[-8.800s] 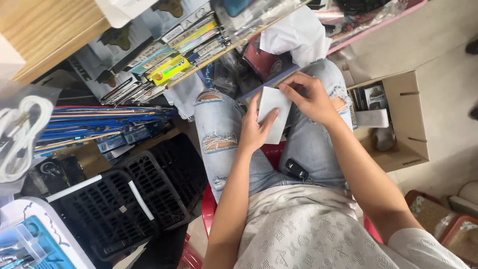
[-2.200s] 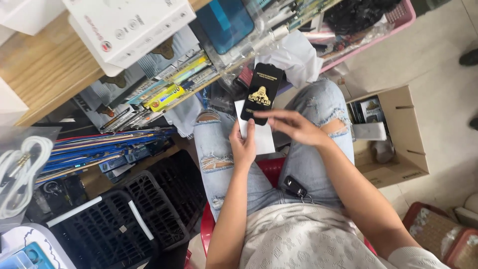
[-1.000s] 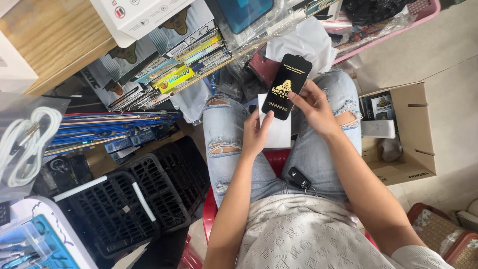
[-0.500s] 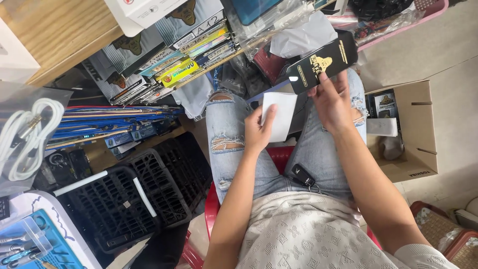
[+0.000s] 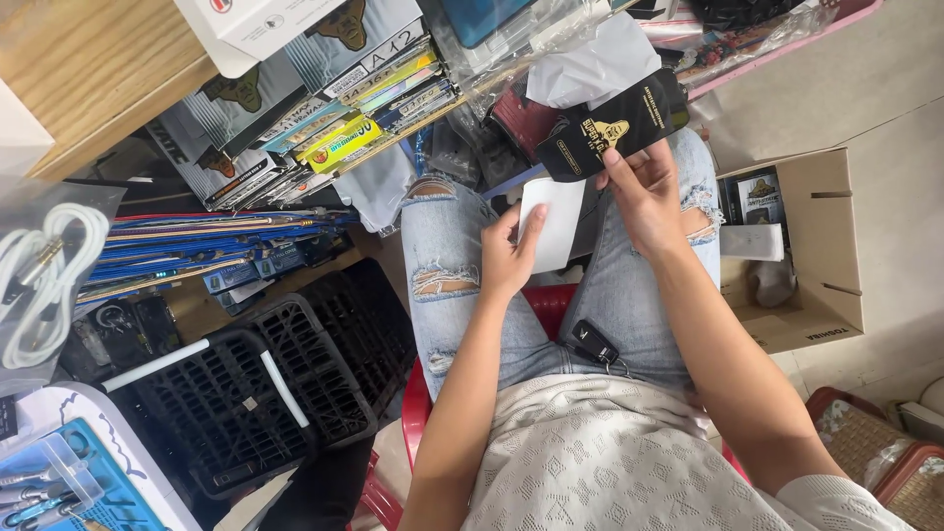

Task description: The person is sitting and sorting through various mobile phone accessory packages, picking them up to inspect the labels and then setting them aside or putting them back.

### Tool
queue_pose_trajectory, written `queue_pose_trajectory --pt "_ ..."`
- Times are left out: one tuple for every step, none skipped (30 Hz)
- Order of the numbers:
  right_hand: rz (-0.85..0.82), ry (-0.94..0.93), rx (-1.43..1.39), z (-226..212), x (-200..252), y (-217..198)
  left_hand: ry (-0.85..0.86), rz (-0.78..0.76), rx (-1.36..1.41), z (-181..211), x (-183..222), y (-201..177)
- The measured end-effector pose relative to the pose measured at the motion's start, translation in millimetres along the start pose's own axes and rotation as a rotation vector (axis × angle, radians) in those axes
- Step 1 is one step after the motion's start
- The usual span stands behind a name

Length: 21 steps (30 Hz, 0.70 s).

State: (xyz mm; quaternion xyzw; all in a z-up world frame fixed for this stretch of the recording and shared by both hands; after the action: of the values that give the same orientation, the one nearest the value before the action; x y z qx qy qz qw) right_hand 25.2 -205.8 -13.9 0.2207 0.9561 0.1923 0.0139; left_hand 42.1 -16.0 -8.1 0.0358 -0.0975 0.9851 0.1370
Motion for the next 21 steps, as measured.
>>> queue_pose_trajectory --pt "0.003 0.0 0.0 3 0 -2 0.0 -0.003 0.0 -5 0 1" --pt "-0.005 0.001 0.047 6 0 -3 -0.006 0.002 -0.005 -10 1 1" --pt "-0.01 0.002 0.096 8 1 -5 -0.011 0.006 -0.009 -15 2 2" --pt "-0.007 0.002 0.097 7 1 -6 -0.011 0.002 -0.008 -10 2 2" --pt "-0.024 0.009 0.103 8 1 -5 -0.014 0.0 0.0 -4 2 1" --pt "-0.042 0.017 0.11 8 1 -4 -0.017 -0.002 0.007 1 1 0" --pt "-0.041 0.016 0.11 -2 2 6 -0.017 -0.003 0.007 2 2 0" --pt "-0.07 0.019 0.119 -11 3 18 -0.004 -0.003 0.016 3 2 0" --pt "-0.102 0.022 0.128 -21 4 30 0.01 0.0 0.026 4 2 -1" --pt "-0.103 0.022 0.128 -19 4 29 0.01 0.001 0.026 2 3 -1" --pt "-0.127 0.034 0.135 -17 4 28 0.004 -0.019 0.038 1 3 0" --pt "-0.151 0.047 0.141 -16 4 26 -0.003 -0.04 0.05 0 4 1" --pt "-0.15 0.046 0.142 -16 2 25 -0.003 -0.041 0.051 1 3 1" --pt "-0.149 0.008 0.158 -18 1 23 0.007 -0.055 0.046 4 3 1" --pt "-0.147 -0.032 0.174 -20 0 20 0.019 -0.071 0.041 7 2 1" --pt "-0.143 -0.034 0.175 -24 1 20 0.02 -0.075 0.041 2 4 0" --pt "-0.147 0.016 0.108 -27 2 20 -0.005 -0.127 0.08 -3 6 2" --pt "-0.151 0.067 0.041 -30 3 19 -0.029 -0.18 0.119 -8 8 3" --pt "-0.146 0.064 0.041 -30 3 19 -0.027 -0.185 0.12 -8 8 4" --pt "-0.182 0.033 0.075 -31 3 19 -0.037 -0.182 0.117 -8 7 4" --pt "-0.217 0.004 0.109 -31 4 20 -0.049 -0.179 0.113 -9 8 4"
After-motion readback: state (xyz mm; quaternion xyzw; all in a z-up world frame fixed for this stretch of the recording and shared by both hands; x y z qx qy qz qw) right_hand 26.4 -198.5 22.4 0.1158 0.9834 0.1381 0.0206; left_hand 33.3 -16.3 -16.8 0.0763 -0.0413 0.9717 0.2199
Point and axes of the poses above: each hand's wrist, its own x-axis away from the middle knuckle, its own y-axis out of the palm, z = x × y, the point moved 4 cm from there along -x, towards the middle knuckle, and after that the axes turned 3 degrees about -x, right-handed, at the moved point
